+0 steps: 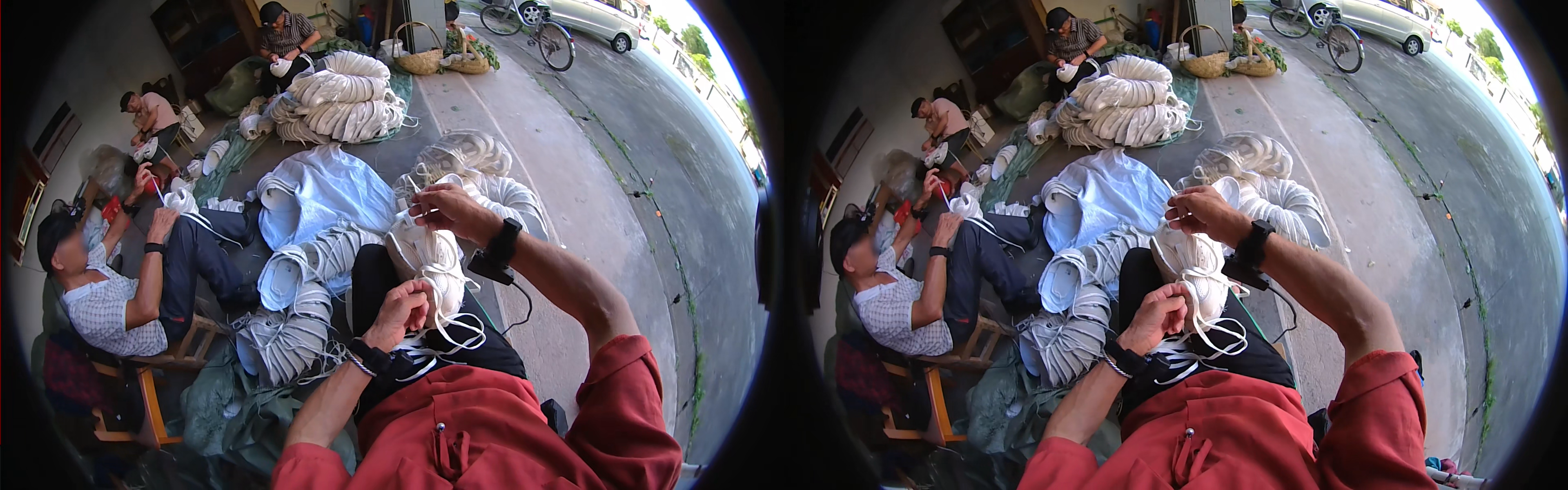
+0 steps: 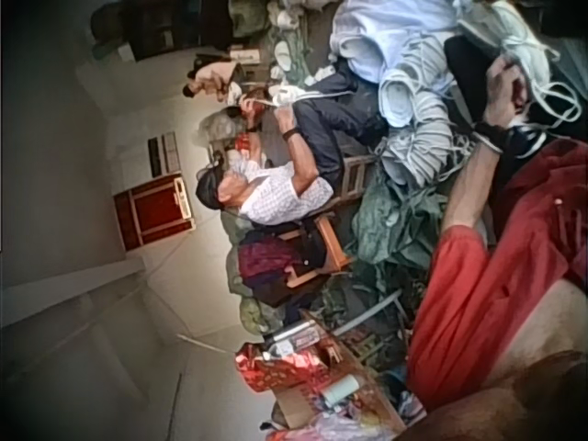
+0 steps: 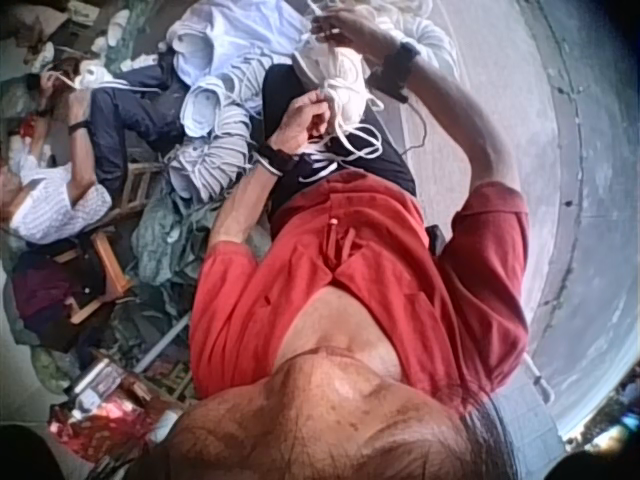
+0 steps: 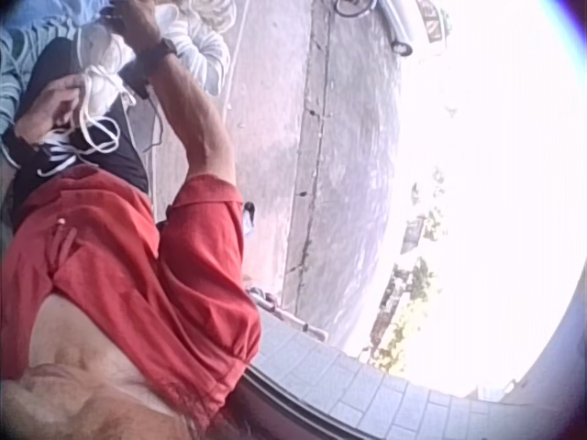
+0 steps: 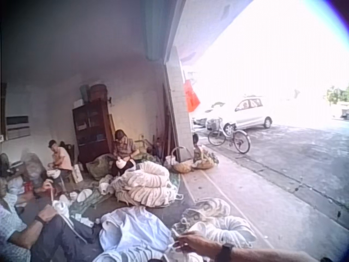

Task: The person is threading laces through the eyelets of a white shoe in a workshop setting.

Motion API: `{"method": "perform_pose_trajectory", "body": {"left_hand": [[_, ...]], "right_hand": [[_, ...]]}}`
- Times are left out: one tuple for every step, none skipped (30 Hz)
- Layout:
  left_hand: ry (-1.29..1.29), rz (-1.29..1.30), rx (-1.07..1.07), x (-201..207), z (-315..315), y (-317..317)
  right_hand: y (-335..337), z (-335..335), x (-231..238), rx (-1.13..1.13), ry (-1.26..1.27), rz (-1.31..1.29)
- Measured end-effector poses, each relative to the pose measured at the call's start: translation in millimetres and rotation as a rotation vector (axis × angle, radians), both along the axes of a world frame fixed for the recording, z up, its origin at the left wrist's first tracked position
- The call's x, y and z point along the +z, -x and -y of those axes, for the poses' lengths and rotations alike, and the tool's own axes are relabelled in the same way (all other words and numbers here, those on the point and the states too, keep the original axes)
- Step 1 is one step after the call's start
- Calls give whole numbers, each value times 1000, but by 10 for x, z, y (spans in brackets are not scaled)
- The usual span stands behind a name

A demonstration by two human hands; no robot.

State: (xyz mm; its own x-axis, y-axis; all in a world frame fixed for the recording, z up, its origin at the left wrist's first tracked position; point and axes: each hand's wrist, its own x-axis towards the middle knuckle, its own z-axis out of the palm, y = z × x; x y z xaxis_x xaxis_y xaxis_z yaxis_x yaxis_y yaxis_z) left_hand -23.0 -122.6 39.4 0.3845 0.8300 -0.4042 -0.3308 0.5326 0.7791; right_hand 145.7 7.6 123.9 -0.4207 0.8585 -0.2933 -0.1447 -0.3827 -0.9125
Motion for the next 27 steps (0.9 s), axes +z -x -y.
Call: {"method": "perform_pose_trajectory", "body": {"left_hand": [[-83,-43,-83,15,-13,-12],[-167,-86,-166,28,-23,-25],[-168,-86,-168,32,-24,-60],[-702,-445,-68,28,-21,-132],[-1233,-800,48,25,-7,-182],[-1348,-974,9,26,25,-188],[-1350,-971,8,24,61,-202],[-1402,-994,-38,19,103,-222],[-1453,-1016,-85,14,140,-232],[-1491,-1103,-123,7,182,-230],[-1493,-1103,-123,-1,213,-234],[-1508,-1117,-139,-10,237,-242],[-1523,-1128,-158,-19,253,-248],[-1528,-1129,-157,-27,266,-250],[-1514,-1135,-193,-33,275,-253],[-1499,-1134,-221,-39,283,-263],[-1499,-1140,-219,-41,277,-271],[-1487,-1133,-236,-38,273,-270],[-1472,-1125,-266,-32,274,-269],[-1478,-1127,-260,-20,260,-264],[-1443,-1110,-308,-8,238,-260],[-1429,-1076,-321,1,227,-264],[-1412,-1092,-349,8,220,-268],[-1407,-1098,-351,14,212,-272],[-1401,-1103,-355,15,209,-277],[-1404,-1101,-355,16,209,-282],[-1401,-1101,-358,13,203,-283]], "right_hand": [[17,-3,24,12,-30,50],[36,-6,51,19,-59,105],[48,-6,78,22,-62,99],[50,-2,107,56,-78,100],[51,2,137,90,-94,101],[54,3,168,87,-94,103],[57,0,200,148,-127,128],[55,-5,232,217,-164,146],[55,-11,259,209,-161,157],[60,-19,288,268,-200,192],[67,-24,314,328,-237,225],[88,-26,343,334,-288,242],[131,-25,377,317,-262,289],[175,-20,424,274,-295,368],[221,-10,488,208,-301,506],[255,-20,596,106,-322,453],[294,-81,768,13,-311,386],[322,-130,975,-60,-358,282],[334,-179,1221,-96,-450,285],[354,-196,1468,-118,-544,265],[373,-200,1726,-129,-623,234],[402,-180,1971,-185,-709,173],[398,-140,2207,-191,-792,58],[391,-115,2473,-215,-915,53],[352,-89,2770,-177,-910,-29],[327,-47,3052,-55,-899,-122],[260,26,3259,-238,-964,-68]]}}
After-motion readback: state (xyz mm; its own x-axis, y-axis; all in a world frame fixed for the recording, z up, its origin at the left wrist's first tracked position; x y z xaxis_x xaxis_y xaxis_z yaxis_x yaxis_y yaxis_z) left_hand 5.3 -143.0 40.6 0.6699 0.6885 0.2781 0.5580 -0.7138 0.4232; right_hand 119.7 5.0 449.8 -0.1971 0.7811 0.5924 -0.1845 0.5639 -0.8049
